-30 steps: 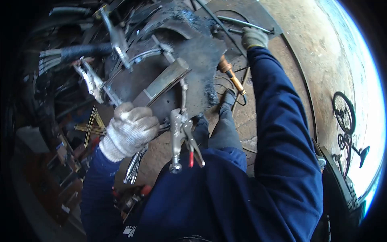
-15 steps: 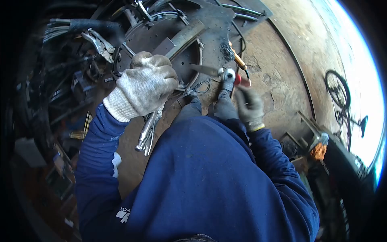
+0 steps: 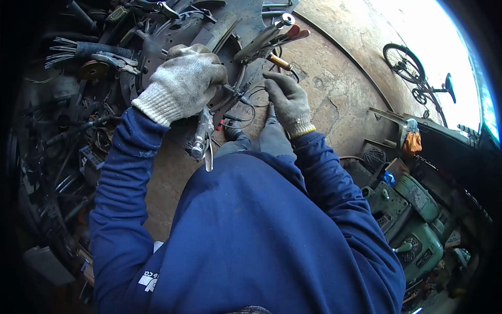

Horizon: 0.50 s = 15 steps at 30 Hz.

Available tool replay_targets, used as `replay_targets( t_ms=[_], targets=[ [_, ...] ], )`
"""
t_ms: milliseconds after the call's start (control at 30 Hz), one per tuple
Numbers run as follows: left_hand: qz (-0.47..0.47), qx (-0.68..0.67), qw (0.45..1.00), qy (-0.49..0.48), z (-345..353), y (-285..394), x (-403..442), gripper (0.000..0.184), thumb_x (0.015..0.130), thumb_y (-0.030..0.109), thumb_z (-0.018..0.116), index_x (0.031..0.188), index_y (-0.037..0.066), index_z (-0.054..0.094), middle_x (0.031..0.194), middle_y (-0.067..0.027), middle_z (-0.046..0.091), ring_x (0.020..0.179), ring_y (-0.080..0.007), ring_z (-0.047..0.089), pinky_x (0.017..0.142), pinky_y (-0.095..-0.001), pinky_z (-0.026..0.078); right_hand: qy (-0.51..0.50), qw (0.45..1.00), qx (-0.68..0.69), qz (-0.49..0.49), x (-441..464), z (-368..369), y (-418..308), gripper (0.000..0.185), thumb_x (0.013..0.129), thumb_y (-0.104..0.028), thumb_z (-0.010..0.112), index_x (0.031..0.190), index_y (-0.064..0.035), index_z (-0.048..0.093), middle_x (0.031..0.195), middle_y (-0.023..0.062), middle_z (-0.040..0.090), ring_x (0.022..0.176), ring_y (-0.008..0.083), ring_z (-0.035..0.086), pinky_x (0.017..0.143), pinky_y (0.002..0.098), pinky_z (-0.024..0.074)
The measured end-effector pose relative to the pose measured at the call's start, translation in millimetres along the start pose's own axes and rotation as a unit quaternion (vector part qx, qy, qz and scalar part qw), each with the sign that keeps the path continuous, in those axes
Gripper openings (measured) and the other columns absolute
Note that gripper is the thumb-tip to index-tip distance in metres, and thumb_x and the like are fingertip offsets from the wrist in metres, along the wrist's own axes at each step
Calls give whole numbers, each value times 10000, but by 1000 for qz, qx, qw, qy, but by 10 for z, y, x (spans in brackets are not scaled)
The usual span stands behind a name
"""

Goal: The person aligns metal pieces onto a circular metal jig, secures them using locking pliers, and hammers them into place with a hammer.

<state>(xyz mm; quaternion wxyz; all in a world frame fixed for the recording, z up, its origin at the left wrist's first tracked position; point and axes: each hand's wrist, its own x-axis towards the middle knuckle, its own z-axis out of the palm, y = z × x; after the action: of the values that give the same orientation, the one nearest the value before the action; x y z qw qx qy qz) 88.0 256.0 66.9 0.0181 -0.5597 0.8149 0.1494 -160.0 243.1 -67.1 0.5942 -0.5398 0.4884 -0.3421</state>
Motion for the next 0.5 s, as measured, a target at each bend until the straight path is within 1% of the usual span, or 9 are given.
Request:
replay_targets(
  t_ms=[67,100,233,333,367,400,467,500],
  targets=[
    [13,4,1000,12,8,-10,-4,170,850,164,699,1008,109,731,1080,-80,688,1143,-286,628,1014,-438,504,33,999,-5,25,-53,-94,91,248,985,-156,704,1201,-35,724,1046,38,745,910,87,653,829,240,520],
    [19,8,1000,20,15,-21,-8,167,850,167,701,1005,113,733,1084,-81,690,1137,-286,630,1013,-439,502,33,998,-28,38,-88,-124,122,254,980,-162,711,1195,-27,723,1047,47,746,926,97,667,849,249,531],
    [22,0,1000,4,44,-45,14,168,840,162,708,1000,122,737,1072,-74,693,1124,-285,639,1010,-441,501,31,997,-66,14,-192,-75,114,256,962,-146,731,1185,-21,724,1073,67,747,937,111,684,858,267,548],
    [18,-8,1000,1,10,-26,6,176,828,153,716,999,123,742,1065,-66,702,1135,-285,637,1010,-445,499,-5,993,-89,-78,-170,88,76,271,914,-105,770,1172,-33,730,1042,97,722,907,152,710,813,293,580],
    [12,-10,1000,-6,11,-27,7,178,826,149,716,1000,123,744,1064,-64,706,1137,-286,637,1007,-442,502,-17,981,-147,-124,-171,138,-117,299,876,-145,812,1155,-63,743,997,101,706,873,188,722,775,303,591],
    [6,-12,1000,-12,7,-25,6,181,823,145,717,1001,124,746,1062,-62,710,1140,-286,637,1004,-439,505,-14,981,-146,-126,-156,195,-224,299,876,-145,812,1155,-63,743,997,101,706,873,188,722,775,303,591],
    [5,-3,1000,-11,-12,-8,16,182,825,151,720,1003,129,753,1067,-64,715,1143,-287,637,1024,-452,491,-35,956,-246,-154,-131,317,-348,316,844,-206,840,1132,-105,759,993,111,708,864,225,730,767,335,600],
    [13,3,1000,-18,-27,-9,26,186,821,157,729,1005,141,756,1068,-62,715,1154,-291,632,1064,-490,447,-23,939,-291,-183,-95,377,-335,313,841,-286,838,1114,-150,770,1007,119,712,874,258,734,783,376,602]
  ],
)
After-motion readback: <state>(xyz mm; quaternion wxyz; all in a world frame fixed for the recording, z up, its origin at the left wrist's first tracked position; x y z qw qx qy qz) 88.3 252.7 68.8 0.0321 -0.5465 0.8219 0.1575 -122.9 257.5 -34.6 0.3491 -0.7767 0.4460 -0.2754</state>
